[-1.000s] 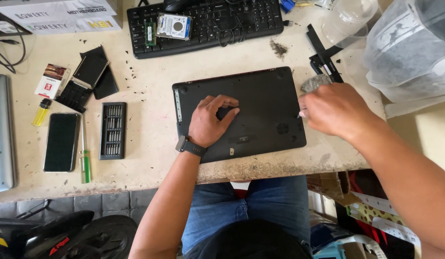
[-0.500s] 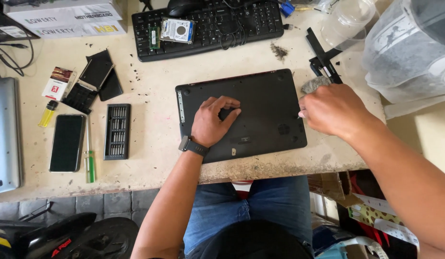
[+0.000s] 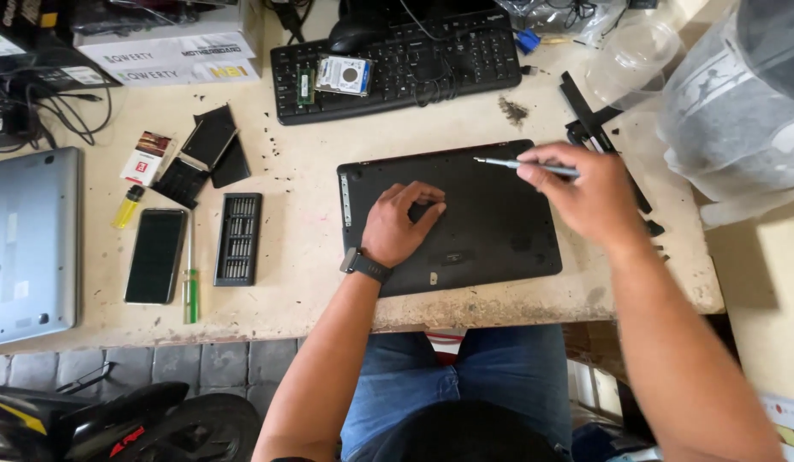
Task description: Disassembling a laptop by removing screws and prying the back cover using specialized tools.
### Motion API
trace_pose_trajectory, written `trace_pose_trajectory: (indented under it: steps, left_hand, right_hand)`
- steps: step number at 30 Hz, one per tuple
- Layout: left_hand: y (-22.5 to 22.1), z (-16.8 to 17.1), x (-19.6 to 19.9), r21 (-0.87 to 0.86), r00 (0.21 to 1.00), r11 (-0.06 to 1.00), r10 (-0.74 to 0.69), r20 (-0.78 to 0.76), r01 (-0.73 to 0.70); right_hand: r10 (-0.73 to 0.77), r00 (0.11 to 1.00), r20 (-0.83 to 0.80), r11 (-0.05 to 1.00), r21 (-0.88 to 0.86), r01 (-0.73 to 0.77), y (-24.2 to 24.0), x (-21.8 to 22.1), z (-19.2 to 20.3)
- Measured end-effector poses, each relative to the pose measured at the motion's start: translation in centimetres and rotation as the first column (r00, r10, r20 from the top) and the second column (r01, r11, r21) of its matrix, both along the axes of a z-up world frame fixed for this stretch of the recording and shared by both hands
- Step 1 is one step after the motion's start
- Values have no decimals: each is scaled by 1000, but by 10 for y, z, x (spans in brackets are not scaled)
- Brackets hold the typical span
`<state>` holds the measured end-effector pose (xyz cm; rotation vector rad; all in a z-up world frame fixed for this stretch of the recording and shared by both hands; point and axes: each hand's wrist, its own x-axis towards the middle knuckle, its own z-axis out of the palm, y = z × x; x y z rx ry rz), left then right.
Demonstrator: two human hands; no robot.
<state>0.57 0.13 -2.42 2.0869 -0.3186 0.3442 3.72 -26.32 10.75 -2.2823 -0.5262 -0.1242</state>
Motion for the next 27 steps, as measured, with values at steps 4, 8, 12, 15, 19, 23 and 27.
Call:
trace_pose_trajectory:
  steps: [4, 8, 12, 15, 19, 23, 27]
  left_hand:
    - [0, 0, 0, 0, 1000, 1000, 27, -7, -27]
    - [0, 5, -2, -19, 1000, 999, 31, -3, -31]
    - [2, 11, -9, 128, 990, 983, 137, -29, -132]
    - [11, 20, -38, 461, 959, 864, 270, -85, -202]
    - [22, 42, -85, 500, 867, 796, 473, -160, -342]
    - [23, 42, -108, 430, 778, 826, 524, -347, -365]
    - [19, 26, -109, 251, 794, 865, 500, -347, -435]
  right_hand:
    - [-91, 995, 30, 984, 157, 85, -7, -13, -80]
    - [-176, 984, 40, 954, 252, 160, -22, -28, -110]
    - [-231, 972, 31, 931, 298, 212, -24, -36, -118]
    - [-236, 969, 69, 945, 248, 212, -19, -34, -113]
    - [-228, 972, 64, 944, 259, 204, -24, -34, -119]
    - [-208, 975, 72, 940, 289, 180, -28, -33, -125]
    - [-121, 987, 102, 962, 259, 91, -31, -42, -113]
